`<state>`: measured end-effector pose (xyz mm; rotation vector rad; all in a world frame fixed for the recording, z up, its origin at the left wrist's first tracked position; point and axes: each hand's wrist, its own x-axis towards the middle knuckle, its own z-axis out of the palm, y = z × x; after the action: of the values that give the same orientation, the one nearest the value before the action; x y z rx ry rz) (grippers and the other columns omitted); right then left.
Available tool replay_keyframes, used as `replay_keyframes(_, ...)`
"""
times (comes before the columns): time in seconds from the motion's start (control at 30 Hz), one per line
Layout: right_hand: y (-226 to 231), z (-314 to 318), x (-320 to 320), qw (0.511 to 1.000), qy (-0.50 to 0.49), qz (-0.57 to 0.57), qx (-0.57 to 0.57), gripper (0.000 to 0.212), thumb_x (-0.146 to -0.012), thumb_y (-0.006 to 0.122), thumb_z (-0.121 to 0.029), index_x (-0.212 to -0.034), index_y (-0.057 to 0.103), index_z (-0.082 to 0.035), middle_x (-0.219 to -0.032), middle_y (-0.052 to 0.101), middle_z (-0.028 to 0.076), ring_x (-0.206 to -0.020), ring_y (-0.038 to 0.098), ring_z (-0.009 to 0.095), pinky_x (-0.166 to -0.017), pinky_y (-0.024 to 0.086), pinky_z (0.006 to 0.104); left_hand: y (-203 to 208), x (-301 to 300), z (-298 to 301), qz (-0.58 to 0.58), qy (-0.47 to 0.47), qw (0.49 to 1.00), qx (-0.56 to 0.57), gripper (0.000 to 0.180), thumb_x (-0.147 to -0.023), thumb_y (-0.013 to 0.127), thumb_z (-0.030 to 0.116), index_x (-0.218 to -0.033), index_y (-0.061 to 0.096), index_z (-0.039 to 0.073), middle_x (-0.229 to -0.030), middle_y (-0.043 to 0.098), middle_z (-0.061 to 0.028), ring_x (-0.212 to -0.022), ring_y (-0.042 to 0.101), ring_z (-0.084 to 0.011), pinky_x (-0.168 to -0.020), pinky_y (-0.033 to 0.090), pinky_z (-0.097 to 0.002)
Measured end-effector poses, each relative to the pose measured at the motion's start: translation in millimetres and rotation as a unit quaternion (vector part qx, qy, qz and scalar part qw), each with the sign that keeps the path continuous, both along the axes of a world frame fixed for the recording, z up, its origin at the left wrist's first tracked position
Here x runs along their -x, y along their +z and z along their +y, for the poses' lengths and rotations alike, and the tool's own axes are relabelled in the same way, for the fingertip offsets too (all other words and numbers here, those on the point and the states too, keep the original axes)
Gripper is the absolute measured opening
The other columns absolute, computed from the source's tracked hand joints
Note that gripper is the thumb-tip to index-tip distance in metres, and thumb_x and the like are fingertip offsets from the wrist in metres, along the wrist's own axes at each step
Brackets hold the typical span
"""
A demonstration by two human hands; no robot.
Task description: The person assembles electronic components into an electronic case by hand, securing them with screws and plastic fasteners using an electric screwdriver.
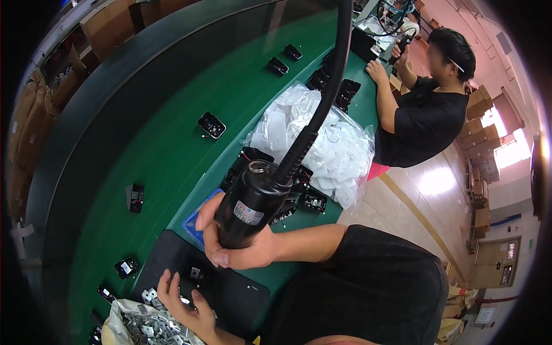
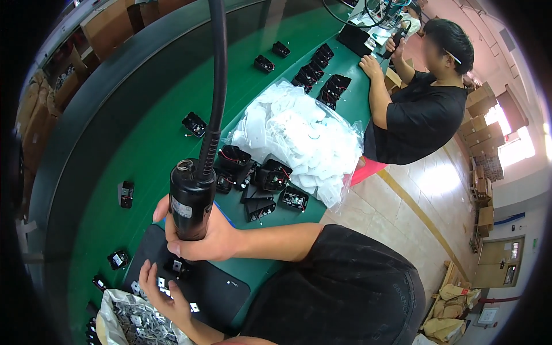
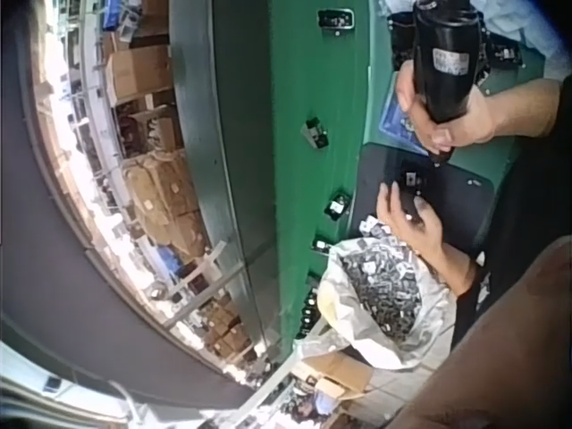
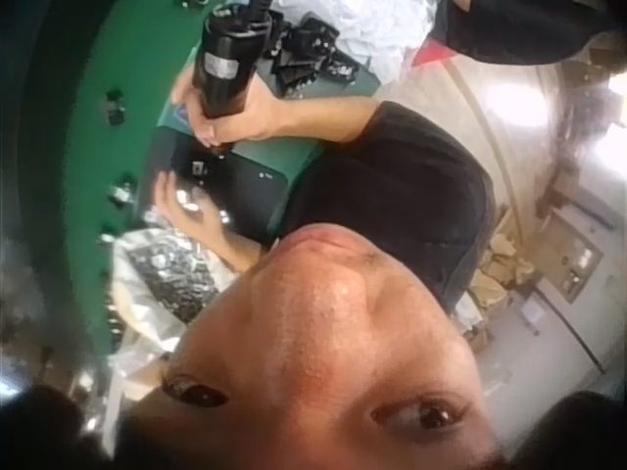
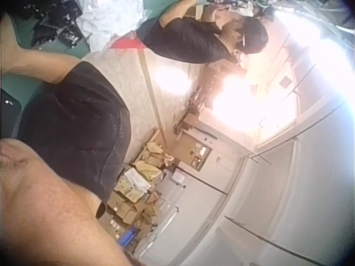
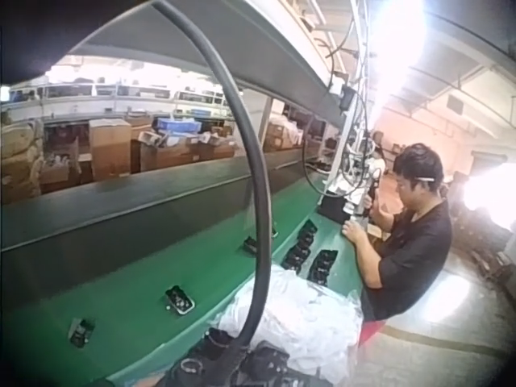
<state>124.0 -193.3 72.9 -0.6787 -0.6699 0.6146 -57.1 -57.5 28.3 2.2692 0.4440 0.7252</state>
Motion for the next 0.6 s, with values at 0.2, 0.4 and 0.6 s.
replay_keyframes(0.2, 10, -2, 9, 0.999, 0.03, 0.036, -0.004, 0.049, -0.079, 0.065, 0.005, -0.118, 0.035, 0.002, -0.069, 0.054, 0.006, -0.058, 0.056, 0.014, -0.056, 0.05, 0.0271, 0, -5, -35, 0.039, -0.084, 0.995, -0.04, 0.046, -0.079, 0.072, 0.025, -0.113, 0.059, -0.004, -0.096, 0.064, -0.0163, -0.082, 0.058, -0.0301, -0.071, 0.047, -0.0384)
replay_keyframes(0.4, 11, -5, 7, 1.0, 0.025, 0.014, -0.012, 0.048, -0.08, 0.065, 0.002, -0.116, 0.035, 0.003, -0.07, 0.055, 0.006, -0.059, 0.057, 0.014, -0.057, 0.051, 0.0271, -13, -10, -49, -0.003, -0.055, 0.998, 0.017, 0.012, -0.086, 0.062, 0.002, -0.095, 0.065, -0.005, -0.07, 0.063, -0.0128, -0.058, 0.06, -0.0246, -0.053, 0.045, -0.0322)
replay_keyframes(0.6, 9, -7, 9, 0.999, 0.03, 0.035, -0.012, 0.047, -0.08, 0.065, 0.002, -0.117, 0.036, 0.002, -0.07, 0.056, 0.006, -0.059, 0.058, 0.014, -0.056, 0.05, 0.0269, -17, -7, -57, -0.016, -0.018, 0.991, 0.131, 0.014, -0.089, 0.058, 0.002, -0.097, 0.066, -0.006, -0.074, 0.069, -0.0118, -0.063, 0.065, -0.0156, -0.058, 0.049, -0.0262)
